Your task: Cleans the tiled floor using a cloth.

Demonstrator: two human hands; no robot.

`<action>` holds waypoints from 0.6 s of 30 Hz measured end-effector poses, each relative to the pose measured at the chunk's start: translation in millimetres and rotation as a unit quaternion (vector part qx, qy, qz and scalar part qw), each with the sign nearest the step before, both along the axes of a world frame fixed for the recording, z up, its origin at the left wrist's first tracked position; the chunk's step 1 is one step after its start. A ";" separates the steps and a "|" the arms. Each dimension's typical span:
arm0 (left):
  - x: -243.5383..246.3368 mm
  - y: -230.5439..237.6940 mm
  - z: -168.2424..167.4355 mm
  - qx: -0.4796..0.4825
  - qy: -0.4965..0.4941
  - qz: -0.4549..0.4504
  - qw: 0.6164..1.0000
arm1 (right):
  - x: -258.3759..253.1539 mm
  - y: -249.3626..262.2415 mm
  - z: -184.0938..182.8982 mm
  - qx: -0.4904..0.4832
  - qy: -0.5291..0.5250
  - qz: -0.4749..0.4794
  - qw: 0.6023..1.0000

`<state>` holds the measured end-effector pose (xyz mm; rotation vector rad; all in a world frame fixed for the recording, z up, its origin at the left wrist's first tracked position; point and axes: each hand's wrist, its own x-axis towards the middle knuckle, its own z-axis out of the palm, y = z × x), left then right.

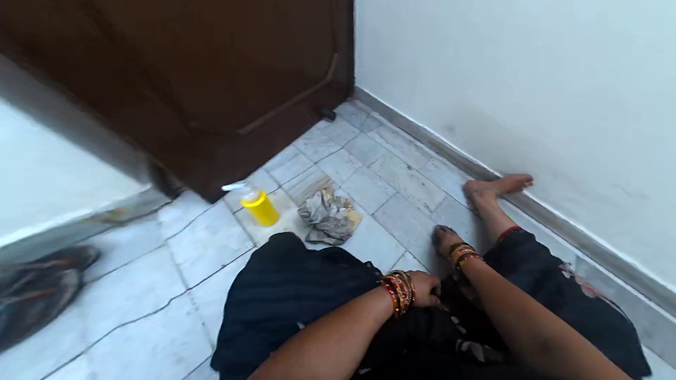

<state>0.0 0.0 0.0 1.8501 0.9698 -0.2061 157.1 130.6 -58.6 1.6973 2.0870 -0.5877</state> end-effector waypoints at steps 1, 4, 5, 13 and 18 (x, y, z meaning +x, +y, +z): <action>-0.3 -0.8 -0.2 0.005 -0.004 -0.003 1.000 | 0.1 4.2 -4.8 -0.003 -0.008 0.001 1.000; -0.2 -2.4 3.4 0.019 -0.002 -0.015 1.000 | -5.6 4.2 3.3 -0.014 0.020 -0.028 0.999; 0.3 -2.6 6.5 0.019 0.003 -0.019 1.000 | -6.2 2.0 9.0 -0.020 0.045 -0.047 0.998; 1.4 2.1 14.6 0.025 0.012 -0.046 0.999 | -0.9 -16.7 13.0 -0.013 0.418 -0.337 0.843; -24.2 14.8 22.7 0.034 0.036 0.023 0.999 | -11.1 -33.2 38.7 -0.077 0.655 -0.469 0.588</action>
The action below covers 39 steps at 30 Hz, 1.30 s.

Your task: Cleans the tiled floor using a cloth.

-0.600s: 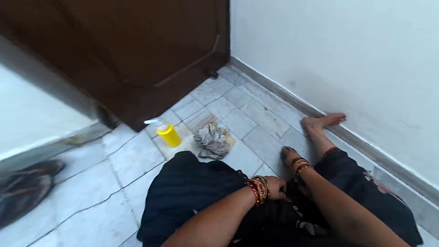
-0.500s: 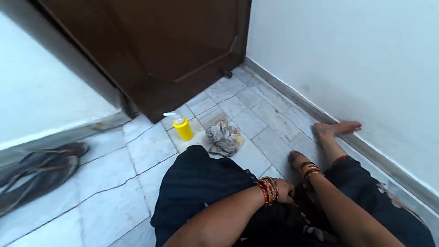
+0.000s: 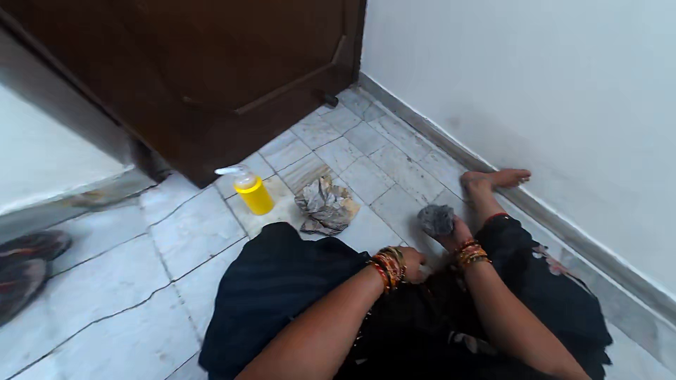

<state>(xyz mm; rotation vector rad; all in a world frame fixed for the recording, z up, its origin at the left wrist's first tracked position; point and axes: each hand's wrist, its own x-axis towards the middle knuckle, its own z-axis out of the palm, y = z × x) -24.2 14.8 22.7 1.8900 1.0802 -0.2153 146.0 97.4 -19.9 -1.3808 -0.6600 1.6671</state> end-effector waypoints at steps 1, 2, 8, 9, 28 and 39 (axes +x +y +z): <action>-7.0 4.0 2.2 -0.005 0.004 0.026 1.000 | -1.0 -1.5 4.9 -0.003 0.051 -0.022 0.998; -13.6 7.7 5.3 -0.006 0.010 0.054 0.998 | -2.1 -1.7 8.4 -0.008 0.087 -0.041 0.995; -43.6 21.7 3.5 -0.011 -0.104 0.294 0.950 | -11.3 -7.7 20.7 -0.008 0.182 -0.064 0.981; -46.8 22.5 2.8 -0.027 -0.146 0.335 0.930 | -14.0 -9.6 23.6 -0.010 0.200 -0.060 0.978; -137.0 -39.6 77.9 0.212 -0.316 0.505 0.774 | -41.4 -22.5 17.3 -0.008 0.100 0.189 0.977; -284.7 -154.0 54.8 0.307 -0.149 0.784 0.518 | -0.8 -11.6 -21.6 -0.075 0.017 0.086 0.993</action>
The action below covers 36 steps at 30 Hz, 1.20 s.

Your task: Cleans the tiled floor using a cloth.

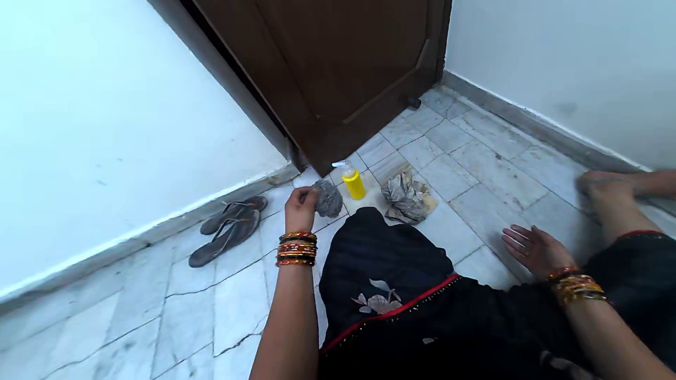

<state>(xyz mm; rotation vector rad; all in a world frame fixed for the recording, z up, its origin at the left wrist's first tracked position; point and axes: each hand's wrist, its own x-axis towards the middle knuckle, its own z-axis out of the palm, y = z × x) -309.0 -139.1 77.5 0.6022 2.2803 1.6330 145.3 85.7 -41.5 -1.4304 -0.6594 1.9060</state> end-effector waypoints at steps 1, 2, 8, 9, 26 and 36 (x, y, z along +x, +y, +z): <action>-8.1 -2.9 -9.8 0.019 -0.069 0.046 0.996 | -0.6 1.0 -1.0 -0.002 -0.002 -0.002 1.000; -16.1 -4.9 -20.8 0.051 -0.136 0.093 0.985 | -1.2 1.7 -2.4 -0.004 -0.001 0.002 1.000; -52.1 -11.8 -100.5 0.225 -0.276 0.260 0.897 | -6.6 -7.3 3.7 -0.015 -0.018 0.022 0.999; -52.9 -14.7 -112.5 0.141 -0.239 0.268 0.922 | -6.1 -7.9 3.2 -0.017 -0.022 0.022 0.999; 77.5 147.2 -13.0 -0.356 0.113 -0.393 0.840 | -16.4 -13.5 7.8 -0.019 -0.010 0.033 0.999; 78.8 154.1 -41.4 -0.435 0.252 -0.334 0.797 | 15.7 -5.1 27.2 0.000 0.044 -0.025 0.999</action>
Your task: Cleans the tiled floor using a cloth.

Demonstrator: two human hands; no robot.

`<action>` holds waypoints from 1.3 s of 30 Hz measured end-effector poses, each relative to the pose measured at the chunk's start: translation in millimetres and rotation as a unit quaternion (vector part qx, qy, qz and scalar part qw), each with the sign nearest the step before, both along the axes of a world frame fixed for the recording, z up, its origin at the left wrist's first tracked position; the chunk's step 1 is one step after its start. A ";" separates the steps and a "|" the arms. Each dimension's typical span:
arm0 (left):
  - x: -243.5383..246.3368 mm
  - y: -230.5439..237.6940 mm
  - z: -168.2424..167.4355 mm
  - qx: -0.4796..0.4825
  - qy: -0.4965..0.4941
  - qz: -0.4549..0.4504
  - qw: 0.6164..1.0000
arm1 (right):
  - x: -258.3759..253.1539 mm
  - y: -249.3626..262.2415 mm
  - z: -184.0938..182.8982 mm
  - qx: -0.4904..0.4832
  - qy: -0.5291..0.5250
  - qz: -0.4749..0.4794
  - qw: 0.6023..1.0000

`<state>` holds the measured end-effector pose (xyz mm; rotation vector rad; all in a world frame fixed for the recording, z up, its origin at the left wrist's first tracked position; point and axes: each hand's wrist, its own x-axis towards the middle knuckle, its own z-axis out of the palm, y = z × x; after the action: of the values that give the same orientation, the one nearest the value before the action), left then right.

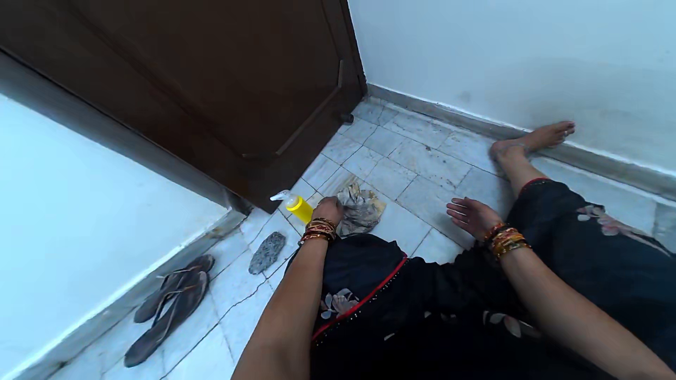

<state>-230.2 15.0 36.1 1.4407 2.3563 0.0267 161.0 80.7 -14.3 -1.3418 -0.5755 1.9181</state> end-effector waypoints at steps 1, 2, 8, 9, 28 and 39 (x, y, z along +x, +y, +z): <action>8.0 -0.5 8.9 0.031 -0.012 0.014 0.999 | -1.0 -1.1 0.5 -0.005 0.005 -0.001 1.000; 15.2 0.7 17.2 0.059 -0.015 0.023 0.998 | -2.8 -1.8 0.3 -0.011 0.009 -0.003 1.000; 42.2 19.6 60.5 0.238 -0.031 -0.013 0.971 | -1.5 -3.5 2.9 -0.017 0.024 0.004 1.000; 47.1 24.7 67.6 0.263 -0.030 -0.020 0.964 | 1.8 -2.7 4.0 -0.013 0.027 0.000 1.000; 231.4 -28.0 -2.5 -0.177 -0.172 -0.451 0.857 | 35.6 9.8 28.2 0.080 -0.036 -0.063 0.994; 71.3 -4.5 27.6 0.111 -0.189 -0.108 0.970 | -76.3 -20.7 -14.1 0.388 -0.368 0.423 0.732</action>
<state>-158.9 10.5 63.7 1.6201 1.9269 0.4770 84.7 60.0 -28.3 -1.2689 -2.4198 1.2572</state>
